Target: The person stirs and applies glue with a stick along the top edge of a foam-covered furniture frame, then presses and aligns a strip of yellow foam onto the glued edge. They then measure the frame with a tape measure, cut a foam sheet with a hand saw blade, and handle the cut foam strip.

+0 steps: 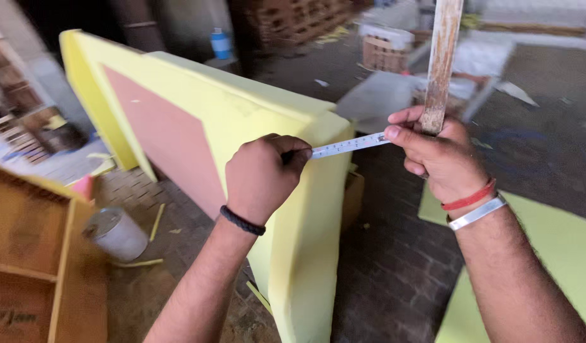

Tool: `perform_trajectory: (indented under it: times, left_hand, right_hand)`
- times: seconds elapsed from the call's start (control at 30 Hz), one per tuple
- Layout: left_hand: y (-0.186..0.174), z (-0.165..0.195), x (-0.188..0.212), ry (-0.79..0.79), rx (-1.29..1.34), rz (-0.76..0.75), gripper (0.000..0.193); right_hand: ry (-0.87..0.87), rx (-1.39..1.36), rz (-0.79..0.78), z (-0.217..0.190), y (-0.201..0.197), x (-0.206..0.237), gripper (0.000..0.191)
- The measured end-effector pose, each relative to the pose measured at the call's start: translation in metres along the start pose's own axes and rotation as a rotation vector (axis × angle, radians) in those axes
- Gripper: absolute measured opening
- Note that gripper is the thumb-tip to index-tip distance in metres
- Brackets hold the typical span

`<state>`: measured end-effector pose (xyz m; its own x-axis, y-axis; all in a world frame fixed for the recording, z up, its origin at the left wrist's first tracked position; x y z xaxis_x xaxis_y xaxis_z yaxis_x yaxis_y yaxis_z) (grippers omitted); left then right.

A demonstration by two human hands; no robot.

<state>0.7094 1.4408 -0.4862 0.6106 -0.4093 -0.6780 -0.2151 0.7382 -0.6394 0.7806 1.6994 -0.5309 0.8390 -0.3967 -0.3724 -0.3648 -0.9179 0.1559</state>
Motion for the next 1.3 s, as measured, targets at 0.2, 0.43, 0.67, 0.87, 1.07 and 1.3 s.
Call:
perform_trajectory:
  times: [0.2, 0.43, 0.67, 0.87, 1.07, 1.3]
  left_hand:
    - [0.024, 0.076, 0.101, 0.3, 0.282, -0.234, 0.008]
    - [0.055, 0.221, 0.233, 0.572, 0.578, -0.515, 0.008]
    - [0.053, 0.381, 0.389, 0.85, 0.829, -0.752, 0.011]
    - [0.014, 0.543, 0.574, 1.037, 1.044, -1.041, 0.008]
    - [-0.068, 0.654, 0.746, 1.197, 1.189, -1.212, 0.009]
    - [-0.148, 0.725, 0.926, 1.465, 1.172, -1.376, 0.01]
  right_hand:
    - [0.088, -0.028, 0.416, -0.007, -0.054, 0.233, 0.018]
    - [0.112, 0.081, 0.939, -0.061, -0.084, 0.491, 0.021]
    - [0.037, 0.171, 1.38, -0.108, -0.093, 0.736, 0.02]
    - [-0.04, 0.218, 1.665, -0.177, -0.082, 0.979, 0.019]
    - [-0.056, 0.284, 1.902, -0.232, -0.028, 1.165, 0.013]
    - [-0.054, 0.217, 2.213, -0.239, 0.038, 1.318, 0.011]
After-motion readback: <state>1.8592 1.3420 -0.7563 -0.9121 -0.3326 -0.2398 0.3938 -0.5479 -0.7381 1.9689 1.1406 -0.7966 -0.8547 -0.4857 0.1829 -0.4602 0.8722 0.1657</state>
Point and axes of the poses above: each hand's wrist, its own x-axis away from the middle knuckle, its own y-axis out of the palm, z = x × y, the point moved 4 cm from there along -x, towards the middle knuckle, and after that the axes turned 2 degrees about x, right-handed, at the moved point
